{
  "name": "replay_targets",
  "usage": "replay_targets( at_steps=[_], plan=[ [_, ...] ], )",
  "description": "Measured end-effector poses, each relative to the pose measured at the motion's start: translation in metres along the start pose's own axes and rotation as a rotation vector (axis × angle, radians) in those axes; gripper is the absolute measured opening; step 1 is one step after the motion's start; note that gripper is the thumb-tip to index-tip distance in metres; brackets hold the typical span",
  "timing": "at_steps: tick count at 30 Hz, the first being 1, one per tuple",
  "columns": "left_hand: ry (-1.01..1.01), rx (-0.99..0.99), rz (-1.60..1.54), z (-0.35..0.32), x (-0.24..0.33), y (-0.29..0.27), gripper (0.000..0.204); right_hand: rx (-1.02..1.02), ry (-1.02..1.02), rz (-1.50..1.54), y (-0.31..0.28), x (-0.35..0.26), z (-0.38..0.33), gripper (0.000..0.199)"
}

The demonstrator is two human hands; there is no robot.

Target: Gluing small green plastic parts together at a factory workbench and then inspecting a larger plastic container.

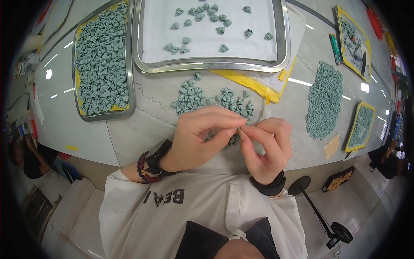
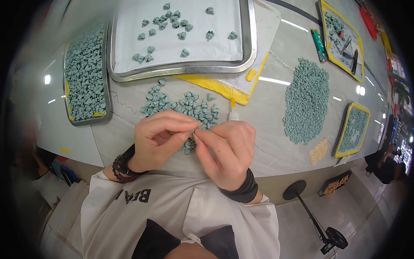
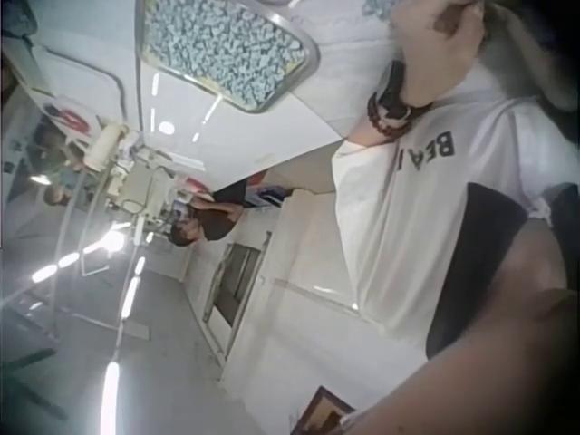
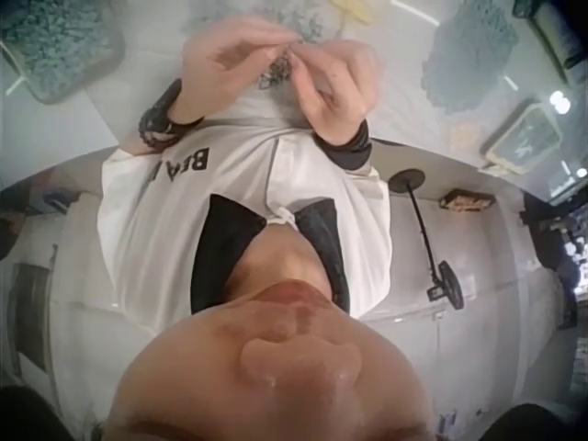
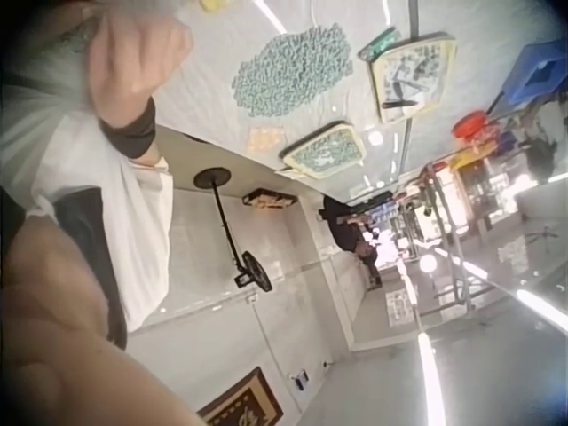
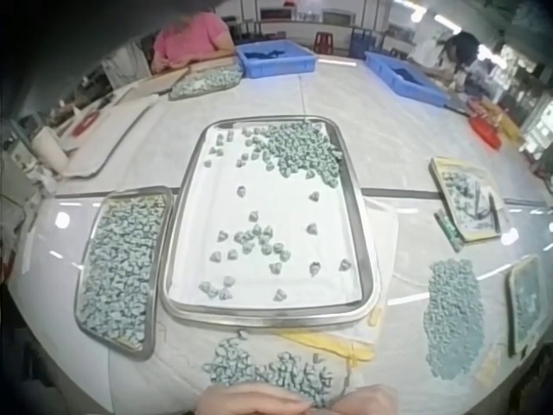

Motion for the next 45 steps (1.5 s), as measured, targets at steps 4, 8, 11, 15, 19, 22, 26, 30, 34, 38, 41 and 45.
replay_targets(
  at_steps=[4,8,11,15,19,22,26,30,34,38,41,45],
  plan=[
    [0.036,0.011,0.056,0.000,0.000,0.000,0.027,-0.006,0.003,-0.014,0.000,-0.001,0.000,0.025],
    [0.028,0.026,0.072,-0.001,0.001,0.002,0.028,-0.008,0.031,0.003,-0.002,0.000,0.000,0.025],
    [0.002,-0.030,0.114,0.000,0.002,0.002,0.027,-0.038,0.030,-0.010,-0.006,0.000,0.000,0.024],
    [0.071,0.044,0.265,0.012,0.019,-0.017,0.027,-0.020,0.045,0.036,-0.020,0.002,-0.004,0.028],
    [0.218,0.234,0.451,0.047,0.039,-0.054,0.032,-0.058,0.120,-0.009,-0.036,0.016,-0.006,0.038],
    [0.292,0.252,0.843,0.049,0.047,-0.066,0.035,-0.062,0.145,-0.065,-0.043,0.023,-0.007,0.053],
    [0.243,0.154,1.145,0.017,0.026,-0.051,0.025,-0.281,0.137,-0.208,-0.046,0.023,-0.007,0.065],
    [0.277,0.168,1.247,0.014,0.019,-0.043,0.028,-0.454,0.162,-0.347,-0.031,0.032,-0.019,0.072],
    [0.279,0.179,1.246,0.014,0.016,-0.040,0.031,-0.515,0.152,-0.377,-0.026,0.033,-0.016,0.065],
    [0.311,0.163,1.165,0.015,0.009,-0.040,0.030,-0.491,0.132,-0.266,-0.026,0.032,-0.017,0.060],
    [0.315,0.141,1.095,0.011,0.005,-0.037,0.028,-0.374,0.096,-0.114,-0.030,0.030,-0.018,0.062],
    [0.263,0.135,0.975,0.010,0.001,-0.034,0.026,-0.257,0.056,0.040,-0.029,0.024,-0.014,0.070]
  ],
)
Point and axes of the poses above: each hand's wrist, its own z-axis towards the middle knuckle, its own y-axis out of the palm, x = y × z, the point moved 5 cm from there along z, towards the middle knuckle, and after that the axes turned 10 degrees about z, right-handed, at the moved point
